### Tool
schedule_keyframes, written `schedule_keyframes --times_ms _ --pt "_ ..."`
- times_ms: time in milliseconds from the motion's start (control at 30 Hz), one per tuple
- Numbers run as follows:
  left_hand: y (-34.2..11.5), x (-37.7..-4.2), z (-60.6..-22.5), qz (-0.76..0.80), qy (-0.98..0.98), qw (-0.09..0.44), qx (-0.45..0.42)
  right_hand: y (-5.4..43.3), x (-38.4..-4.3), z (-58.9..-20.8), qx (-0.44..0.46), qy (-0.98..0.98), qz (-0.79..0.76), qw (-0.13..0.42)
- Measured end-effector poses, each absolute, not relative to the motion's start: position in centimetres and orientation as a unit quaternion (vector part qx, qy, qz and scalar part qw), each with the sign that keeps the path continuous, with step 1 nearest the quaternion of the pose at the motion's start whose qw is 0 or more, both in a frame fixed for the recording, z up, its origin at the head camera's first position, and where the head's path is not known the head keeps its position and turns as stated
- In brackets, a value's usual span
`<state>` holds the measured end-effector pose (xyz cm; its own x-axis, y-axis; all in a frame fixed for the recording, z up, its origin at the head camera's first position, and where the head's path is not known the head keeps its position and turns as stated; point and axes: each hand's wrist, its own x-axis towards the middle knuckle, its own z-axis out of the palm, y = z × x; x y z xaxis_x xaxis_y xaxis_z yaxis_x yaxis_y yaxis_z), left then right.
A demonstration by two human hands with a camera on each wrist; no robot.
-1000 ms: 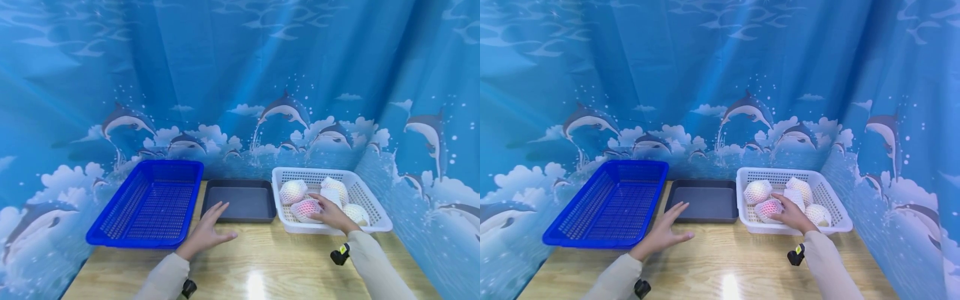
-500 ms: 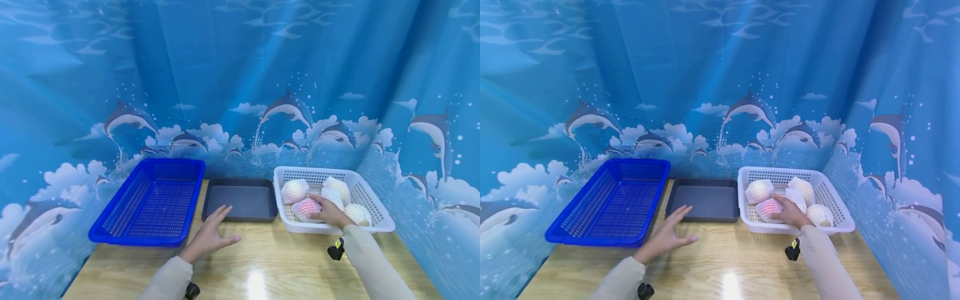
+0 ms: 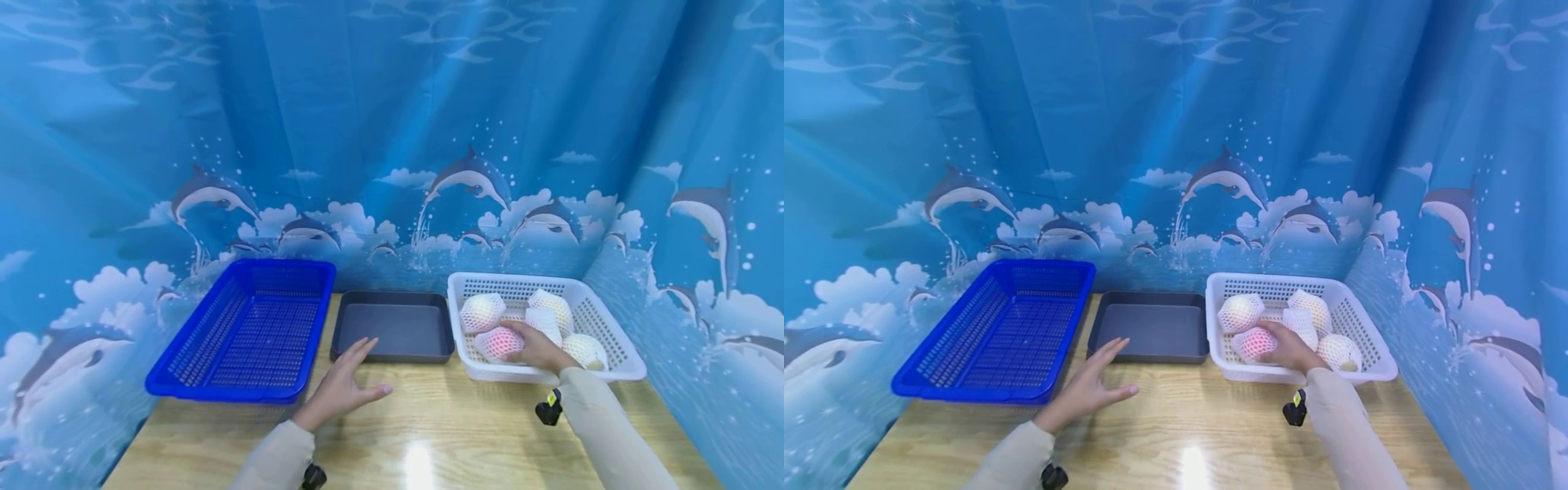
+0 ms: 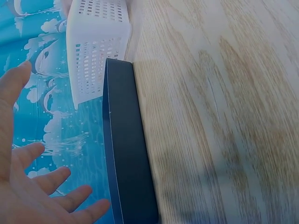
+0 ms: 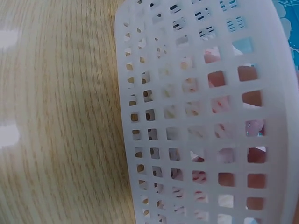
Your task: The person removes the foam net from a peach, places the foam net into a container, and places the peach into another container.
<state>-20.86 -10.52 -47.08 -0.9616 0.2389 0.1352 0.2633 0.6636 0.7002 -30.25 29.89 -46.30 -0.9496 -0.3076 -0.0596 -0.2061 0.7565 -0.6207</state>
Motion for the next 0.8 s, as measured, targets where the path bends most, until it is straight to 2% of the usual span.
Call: schedule_keyframes --times_ms 333,800 --pt "-10.65 -20.86 -47.33 -0.378 -0.917 0.010 -0.127 29.73 -30.29 -46.22 -0.124 0.924 -0.347 0.105" --pt "-10.82 -20.89 -47.23 -0.390 -0.911 0.005 -0.132 29.83 -30.42 -46.38 -0.158 0.930 -0.323 0.079"
